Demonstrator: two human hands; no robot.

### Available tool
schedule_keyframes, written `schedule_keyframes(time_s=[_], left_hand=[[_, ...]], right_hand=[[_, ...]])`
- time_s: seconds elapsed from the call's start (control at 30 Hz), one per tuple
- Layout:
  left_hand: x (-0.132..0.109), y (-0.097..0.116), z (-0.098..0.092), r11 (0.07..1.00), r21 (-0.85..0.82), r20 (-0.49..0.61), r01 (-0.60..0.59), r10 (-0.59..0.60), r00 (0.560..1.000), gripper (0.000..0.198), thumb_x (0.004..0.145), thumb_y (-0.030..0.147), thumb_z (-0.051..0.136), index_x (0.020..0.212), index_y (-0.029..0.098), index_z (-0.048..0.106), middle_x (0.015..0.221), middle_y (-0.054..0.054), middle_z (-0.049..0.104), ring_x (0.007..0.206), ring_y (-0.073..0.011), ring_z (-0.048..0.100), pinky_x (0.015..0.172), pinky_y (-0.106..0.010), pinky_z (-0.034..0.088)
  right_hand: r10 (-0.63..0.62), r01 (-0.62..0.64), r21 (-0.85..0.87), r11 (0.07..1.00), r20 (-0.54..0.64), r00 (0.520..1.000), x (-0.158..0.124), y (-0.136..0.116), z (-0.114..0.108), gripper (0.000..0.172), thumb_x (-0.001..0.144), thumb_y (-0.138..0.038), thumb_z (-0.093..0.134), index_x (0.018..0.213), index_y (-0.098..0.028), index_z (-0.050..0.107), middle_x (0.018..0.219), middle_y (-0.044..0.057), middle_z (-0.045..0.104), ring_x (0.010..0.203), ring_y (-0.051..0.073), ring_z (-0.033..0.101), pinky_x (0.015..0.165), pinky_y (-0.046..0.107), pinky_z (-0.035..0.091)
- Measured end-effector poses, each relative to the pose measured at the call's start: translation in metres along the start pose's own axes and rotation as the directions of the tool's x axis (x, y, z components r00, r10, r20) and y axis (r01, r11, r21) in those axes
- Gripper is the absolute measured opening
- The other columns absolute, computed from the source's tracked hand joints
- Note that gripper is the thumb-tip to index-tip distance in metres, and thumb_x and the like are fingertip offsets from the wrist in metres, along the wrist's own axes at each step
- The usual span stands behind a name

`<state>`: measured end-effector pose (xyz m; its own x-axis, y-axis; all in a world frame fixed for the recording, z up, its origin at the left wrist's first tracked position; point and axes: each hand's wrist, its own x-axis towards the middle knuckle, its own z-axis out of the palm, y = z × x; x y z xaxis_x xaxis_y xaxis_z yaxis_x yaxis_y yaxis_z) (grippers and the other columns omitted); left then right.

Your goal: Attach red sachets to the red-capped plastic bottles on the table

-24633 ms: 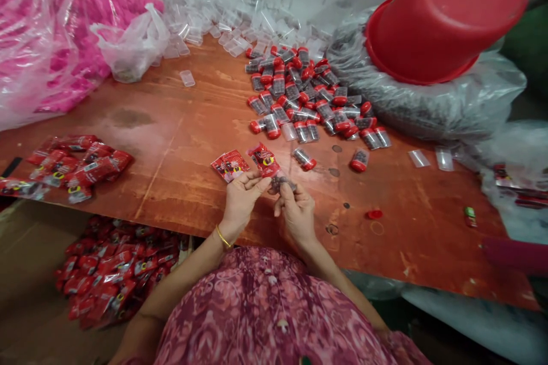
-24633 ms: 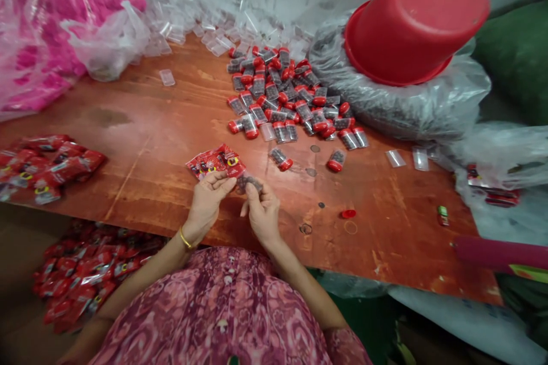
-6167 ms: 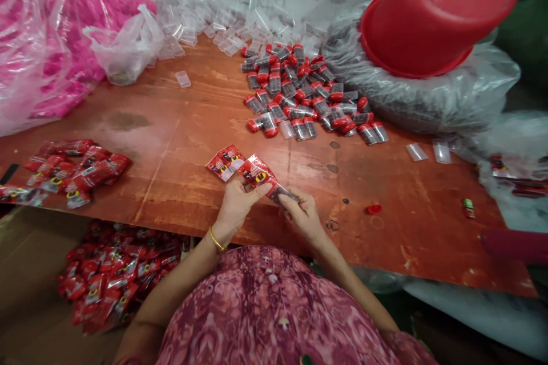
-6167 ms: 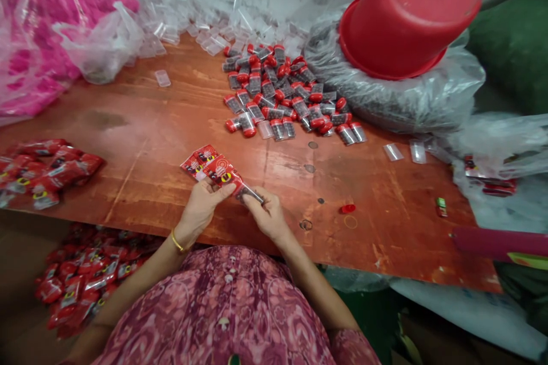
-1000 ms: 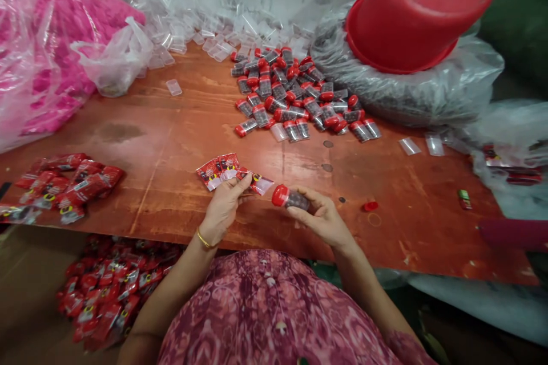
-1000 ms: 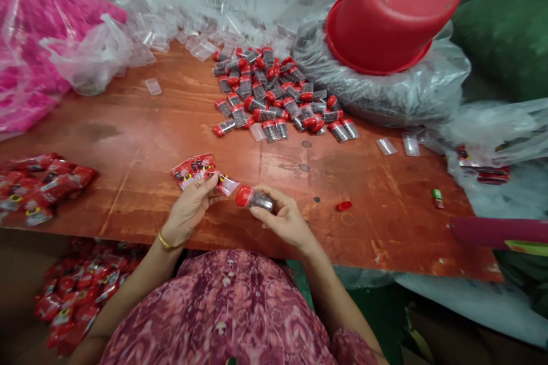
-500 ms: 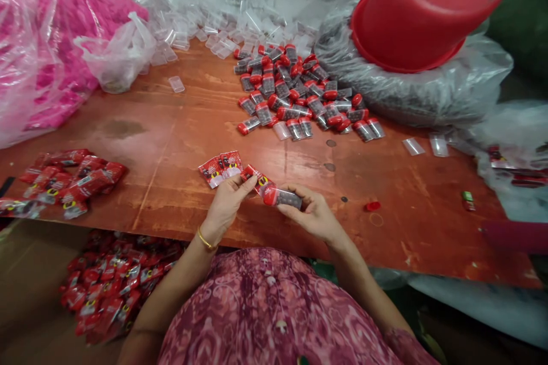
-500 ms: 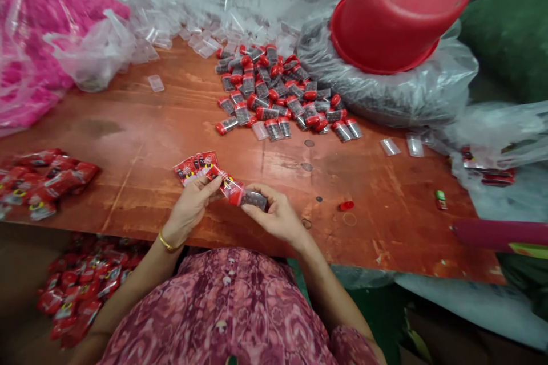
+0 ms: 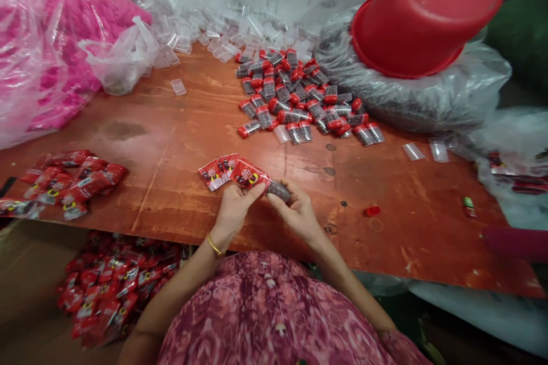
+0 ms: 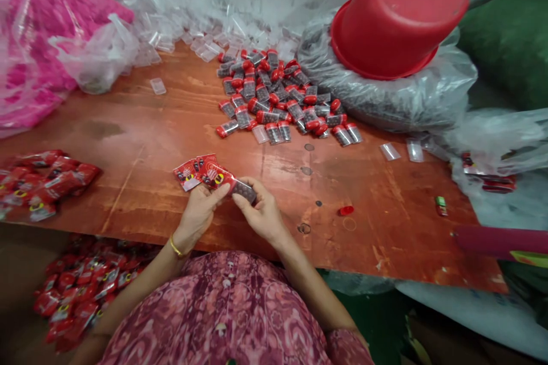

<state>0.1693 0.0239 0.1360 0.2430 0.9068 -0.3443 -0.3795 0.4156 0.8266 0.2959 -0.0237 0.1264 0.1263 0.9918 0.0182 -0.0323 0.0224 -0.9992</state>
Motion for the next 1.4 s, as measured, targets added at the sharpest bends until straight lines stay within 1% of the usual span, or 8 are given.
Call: schedule_keyframes(time_s=[0.2, 0.43, 0.67, 0.77, 1.0, 1.13, 1.3, 1.4], left_hand=[[0.007, 0.002, 0.002, 0.998, -0.054, -0.012, -0.016, 0.015, 1.000, 0.032, 0.049, 0.035, 0.084, 0.064, 0.013, 0.067, 0.061, 0.000, 0.065, 0.054, -0.0078, 0.054, 0.057, -0.020, 0.046], [0.009, -0.003, 0.006, 0.992, -0.110, 0.042, -0.055, 0.060, 0.997, 0.032, 0.054, 0.038, 0.082, 0.066, 0.013, 0.066, 0.061, 0.001, 0.063, 0.053, -0.0068, 0.052, 0.054, -0.018, 0.043], [0.010, -0.004, -0.001, 0.989, 0.065, 0.056, -0.131, 0.128, 0.990, 0.032, 0.067, 0.045, 0.072, 0.065, 0.013, 0.065, 0.057, 0.000, 0.062, 0.053, -0.0099, 0.054, 0.055, -0.022, 0.046], [0.007, 0.000, -0.004, 0.984, 0.148, 0.103, -0.104, 0.089, 0.991, 0.031, 0.071, 0.044, 0.069, 0.065, 0.014, 0.066, 0.049, 0.000, 0.059, 0.046, -0.0108, 0.053, 0.048, -0.023, 0.044], [0.008, 0.012, -0.004, 0.993, -0.036, -0.011, -0.108, 0.108, 0.994, 0.033, 0.059, 0.041, 0.078, 0.076, 0.014, 0.070, 0.071, -0.006, 0.072, 0.072, -0.0206, 0.068, 0.075, -0.033, 0.054], [0.007, 0.012, -0.004, 0.992, 0.024, 0.000, -0.122, 0.122, 0.993, 0.027, 0.059, 0.036, 0.078, 0.072, 0.014, 0.067, 0.069, -0.004, 0.071, 0.064, -0.0183, 0.067, 0.064, -0.029, 0.054], [-0.003, 0.016, -0.004, 0.990, 0.118, 0.080, -0.073, 0.064, 0.995, 0.030, 0.061, 0.034, 0.074, 0.081, 0.015, 0.063, 0.080, -0.006, 0.073, 0.044, -0.0114, 0.059, 0.041, -0.021, 0.046], [-0.006, 0.011, -0.001, 0.992, 0.119, 0.102, -0.037, 0.025, 0.994, 0.033, 0.064, 0.038, 0.072, 0.084, 0.015, 0.062, 0.082, -0.007, 0.073, 0.032, -0.0054, 0.046, 0.031, -0.019, 0.035]], right_hand=[[0.105, -0.104, 0.041, 0.994, -0.036, 0.994, -0.003, 0.006, 0.004, 0.027, 0.083, -0.045, 0.055, 0.091, -0.020, 0.053, 0.057, -0.006, 0.054, 0.043, 0.008, 0.051, 0.049, 0.022, 0.041], [0.119, -0.114, 0.149, 0.982, -0.031, 0.992, 0.001, 0.003, 0.012, 0.032, 0.079, -0.051, 0.058, 0.087, -0.021, 0.050, 0.063, -0.006, 0.059, 0.036, 0.005, 0.046, 0.038, 0.019, 0.035], [0.135, -0.119, 0.161, 0.980, -0.096, 0.986, 0.000, 0.001, 0.023, 0.032, 0.079, -0.050, 0.059, 0.088, -0.020, 0.053, 0.057, -0.007, 0.052, 0.036, 0.004, 0.036, 0.035, 0.018, 0.027], [0.187, -0.177, 0.278, 0.944, -0.011, 0.982, -0.002, 0.003, 0.031, 0.031, 0.081, -0.051, 0.054, 0.086, -0.021, 0.052, 0.061, -0.006, 0.055, 0.032, 0.003, 0.031, 0.033, 0.019, 0.024], [-0.039, 0.035, -0.039, 0.999, -0.108, 0.993, -0.006, 0.006, 0.029, 0.020, 0.084, -0.040, 0.056, 0.091, -0.021, 0.059, 0.072, -0.002, 0.058, 0.064, 0.011, 0.052, 0.061, 0.024, 0.044], [0.066, -0.058, 0.154, 0.986, -0.043, 0.997, -0.008, 0.005, 0.031, 0.023, 0.084, -0.044, 0.055, 0.090, -0.021, 0.057, 0.061, -0.005, 0.053, 0.050, 0.008, 0.045, 0.050, 0.021, 0.039], [0.273, -0.313, 0.446, 0.839, 0.153, 0.950, -0.011, 0.002, 0.040, 0.032, 0.079, -0.052, 0.057, 0.079, -0.022, 0.050, 0.054, -0.008, 0.051, 0.031, 0.003, 0.027, 0.036, 0.019, 0.035], [0.210, -0.199, 0.408, 0.891, 0.019, 0.978, -0.012, 0.004, 0.045, 0.030, 0.080, -0.051, 0.056, 0.084, -0.022, 0.052, 0.058, -0.006, 0.053, 0.037, 0.005, 0.037, 0.040, 0.019, 0.037]])
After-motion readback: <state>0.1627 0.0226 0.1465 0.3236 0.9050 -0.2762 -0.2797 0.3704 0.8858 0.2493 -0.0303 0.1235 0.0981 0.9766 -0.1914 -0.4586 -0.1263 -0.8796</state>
